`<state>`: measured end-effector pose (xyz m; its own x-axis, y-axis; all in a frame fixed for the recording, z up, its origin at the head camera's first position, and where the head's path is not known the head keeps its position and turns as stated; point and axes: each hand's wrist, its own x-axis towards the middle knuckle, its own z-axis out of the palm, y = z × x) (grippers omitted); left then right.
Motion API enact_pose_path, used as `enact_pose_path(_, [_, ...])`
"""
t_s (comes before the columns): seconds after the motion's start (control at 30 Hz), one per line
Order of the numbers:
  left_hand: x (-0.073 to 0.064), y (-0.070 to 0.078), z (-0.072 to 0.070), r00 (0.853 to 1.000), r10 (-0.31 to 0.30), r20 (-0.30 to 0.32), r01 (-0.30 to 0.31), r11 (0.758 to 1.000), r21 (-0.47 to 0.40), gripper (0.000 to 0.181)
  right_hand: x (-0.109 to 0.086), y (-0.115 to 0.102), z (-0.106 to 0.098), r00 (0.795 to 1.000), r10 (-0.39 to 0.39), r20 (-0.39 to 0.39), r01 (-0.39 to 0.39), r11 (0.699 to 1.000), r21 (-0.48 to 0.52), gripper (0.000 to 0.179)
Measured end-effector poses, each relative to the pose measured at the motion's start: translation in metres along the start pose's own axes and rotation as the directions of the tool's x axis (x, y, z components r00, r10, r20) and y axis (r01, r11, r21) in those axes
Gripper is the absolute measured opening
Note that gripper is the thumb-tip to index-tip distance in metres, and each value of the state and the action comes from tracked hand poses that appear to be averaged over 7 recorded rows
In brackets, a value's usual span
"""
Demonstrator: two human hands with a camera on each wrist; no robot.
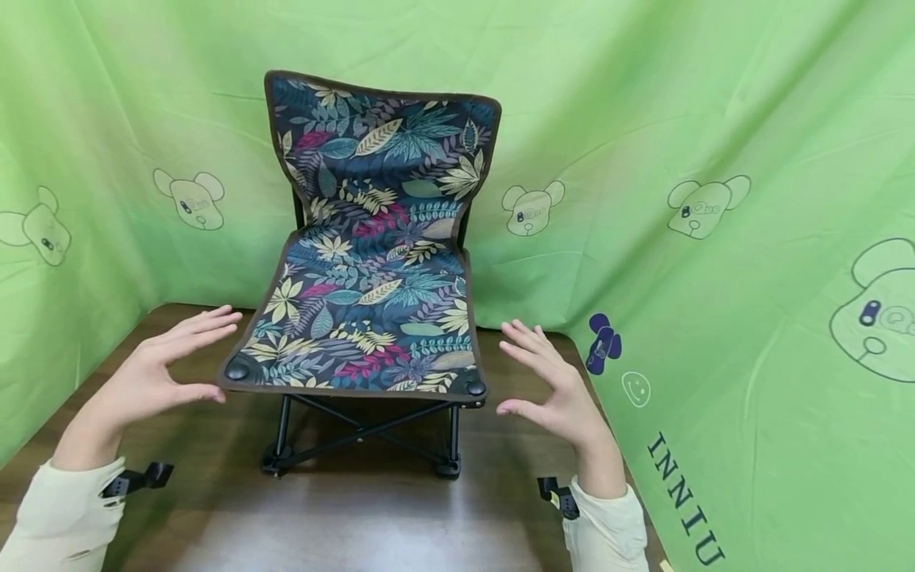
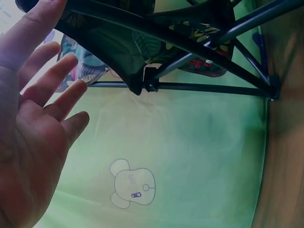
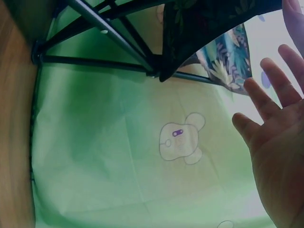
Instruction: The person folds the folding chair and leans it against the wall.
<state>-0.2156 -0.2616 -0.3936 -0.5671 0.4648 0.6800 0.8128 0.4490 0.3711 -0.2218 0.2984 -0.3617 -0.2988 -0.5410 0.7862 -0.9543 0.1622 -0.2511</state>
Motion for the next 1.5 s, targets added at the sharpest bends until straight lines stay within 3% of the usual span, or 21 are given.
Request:
enact_pose_path(0.37, [0.005,0.003,0.008,0.988,0.156,-0.008,-0.156,0.982,-0.109,0.08,0.008,-0.006,0.01,0.998,-0.05,0.047,0.045,0.994,0.095,0.071])
enact_pose_path(0.93, [0.017,0.023,0.015,0.974,0.223,-0.039,-0.225,0.937,-0.266,0.066,0.016,-0.008,0.022,0.99,-0.126,0.069,0.111,0.976,0.185,0.06])
enact_pose_path(1.13, [0.023,0.033,0.014,0.956,0.286,-0.069,-0.293,0.903,-0.314,0.058,0.019,-0.01,0.027,0.986,-0.15,0.079,0.129,0.966,0.225,0.061])
enact_pose_path(1.37, [0.028,0.041,0.014,0.938,0.337,-0.081,-0.344,0.876,-0.338,0.046,0.018,-0.008,0.032,0.98,-0.179,0.085,0.152,0.954,0.257,0.047])
enact_pose_path(1.5, [0.029,0.043,0.014,0.936,0.343,-0.08,-0.349,0.877,-0.331,0.036,0.016,-0.007,0.033,0.979,-0.186,0.085,0.156,0.948,0.278,0.04])
